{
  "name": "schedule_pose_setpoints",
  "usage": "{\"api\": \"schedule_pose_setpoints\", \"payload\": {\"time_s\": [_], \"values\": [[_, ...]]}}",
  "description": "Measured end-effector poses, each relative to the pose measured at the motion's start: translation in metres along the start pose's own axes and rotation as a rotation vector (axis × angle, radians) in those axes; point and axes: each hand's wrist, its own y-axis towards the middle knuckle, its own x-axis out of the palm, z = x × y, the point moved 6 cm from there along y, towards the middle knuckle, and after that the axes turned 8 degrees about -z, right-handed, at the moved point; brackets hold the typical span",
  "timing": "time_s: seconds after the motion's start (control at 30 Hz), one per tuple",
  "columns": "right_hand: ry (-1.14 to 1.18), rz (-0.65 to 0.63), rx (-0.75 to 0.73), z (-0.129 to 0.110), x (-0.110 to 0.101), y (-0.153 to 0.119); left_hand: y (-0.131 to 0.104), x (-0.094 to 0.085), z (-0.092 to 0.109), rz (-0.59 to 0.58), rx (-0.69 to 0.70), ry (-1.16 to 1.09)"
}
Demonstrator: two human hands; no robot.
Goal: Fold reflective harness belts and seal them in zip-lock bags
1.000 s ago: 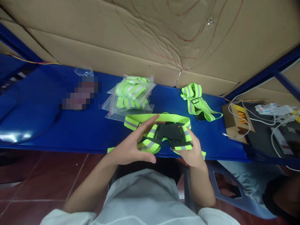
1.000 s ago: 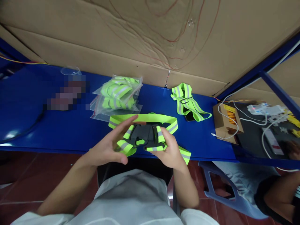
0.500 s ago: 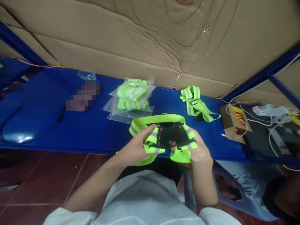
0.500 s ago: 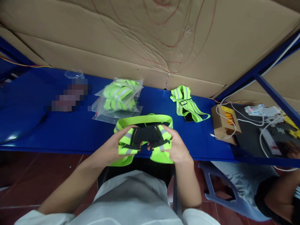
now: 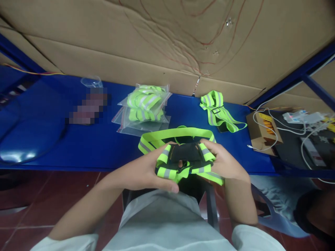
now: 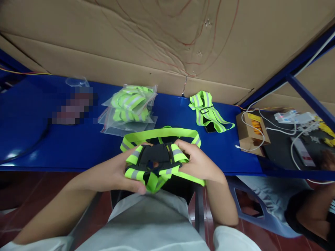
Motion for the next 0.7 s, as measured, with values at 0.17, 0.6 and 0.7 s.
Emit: {"api": "schedule_pose_setpoints", "payload": {"time_s": [0.17, 0.6, 0.7], "values": [[0.151, -0.027, -0.172, -0.001, 0.011, 0.007, 0.008, 0.012, -0.005, 0.183, 0.024, -0.269], [0.571, -0.055, 0.012, 0.028, 0.021, 0.009, 0.015, 0.001, -0.009, 0.361, 0.154, -0.204], [0.400, 0.001, -0.021, 0.024, 0.025, 0.015, 0.019, 0.000, -0.012, 0.390, 0.149, -0.270]]}}
